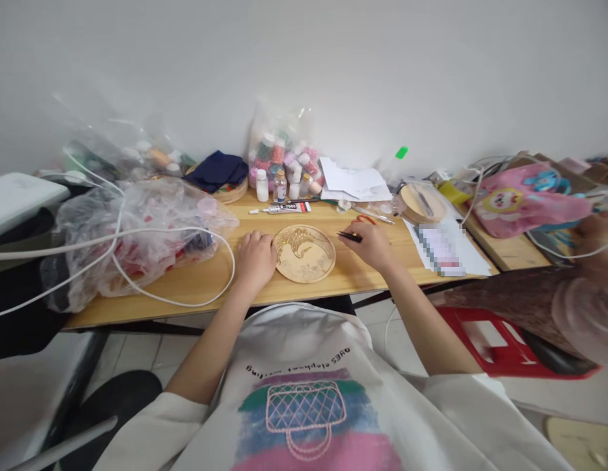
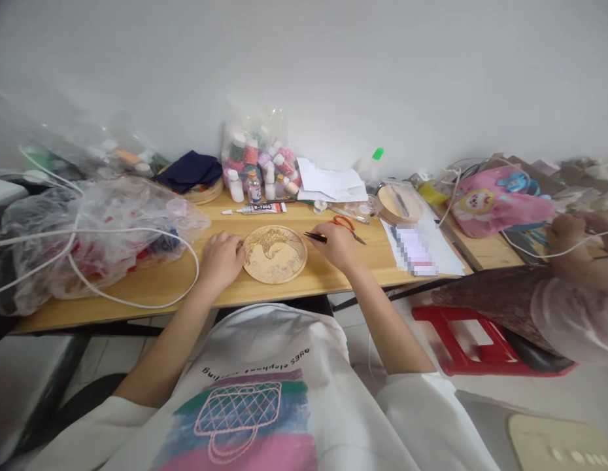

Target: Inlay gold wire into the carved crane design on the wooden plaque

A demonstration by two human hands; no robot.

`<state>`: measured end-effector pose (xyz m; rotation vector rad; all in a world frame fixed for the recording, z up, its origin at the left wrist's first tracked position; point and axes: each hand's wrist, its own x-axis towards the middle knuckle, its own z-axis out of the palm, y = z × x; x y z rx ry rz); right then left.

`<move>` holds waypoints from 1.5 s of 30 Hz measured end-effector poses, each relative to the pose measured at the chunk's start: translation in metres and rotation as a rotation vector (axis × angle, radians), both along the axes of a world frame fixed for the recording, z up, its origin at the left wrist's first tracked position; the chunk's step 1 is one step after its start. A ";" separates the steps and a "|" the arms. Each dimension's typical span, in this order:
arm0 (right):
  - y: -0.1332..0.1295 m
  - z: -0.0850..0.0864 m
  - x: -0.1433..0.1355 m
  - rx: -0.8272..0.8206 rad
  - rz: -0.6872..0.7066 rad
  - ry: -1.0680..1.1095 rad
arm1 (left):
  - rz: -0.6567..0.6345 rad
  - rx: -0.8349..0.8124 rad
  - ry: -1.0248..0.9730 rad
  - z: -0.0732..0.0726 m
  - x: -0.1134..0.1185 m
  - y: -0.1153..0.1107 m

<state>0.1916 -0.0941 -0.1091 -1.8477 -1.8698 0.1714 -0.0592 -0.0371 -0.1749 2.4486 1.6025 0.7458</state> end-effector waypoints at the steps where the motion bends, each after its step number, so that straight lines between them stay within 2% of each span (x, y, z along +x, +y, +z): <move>1: -0.002 -0.002 -0.001 -0.008 0.015 0.010 | -0.007 0.004 0.005 0.000 0.000 0.001; 7: -0.016 -0.018 -0.002 -0.044 0.092 0.080 | -0.081 -0.007 0.063 0.003 -0.002 0.014; 14: -0.018 -0.043 0.006 -0.060 0.113 0.135 | -0.223 -0.110 0.084 0.011 0.004 0.051; 19: -0.023 -0.049 0.005 -0.043 0.121 0.145 | -0.357 -0.163 0.070 0.019 0.008 0.067; 24: -0.029 -0.039 -0.005 -0.022 0.169 0.145 | -0.436 -0.054 -0.044 0.029 0.019 0.052; 28: -0.027 -0.031 -0.018 -0.046 0.236 0.139 | -0.733 -0.044 -0.127 0.036 0.030 0.029; 31: -0.023 -0.030 -0.028 -0.055 0.261 0.124 | -0.847 -0.082 -0.123 0.036 0.033 0.018; 36: -0.021 -0.031 -0.036 -0.069 0.275 0.202 | -0.850 -0.046 -0.087 0.032 0.026 0.013; 45: -0.022 -0.028 -0.040 -0.050 0.268 0.244 | -0.827 -0.027 -0.091 0.034 0.027 0.013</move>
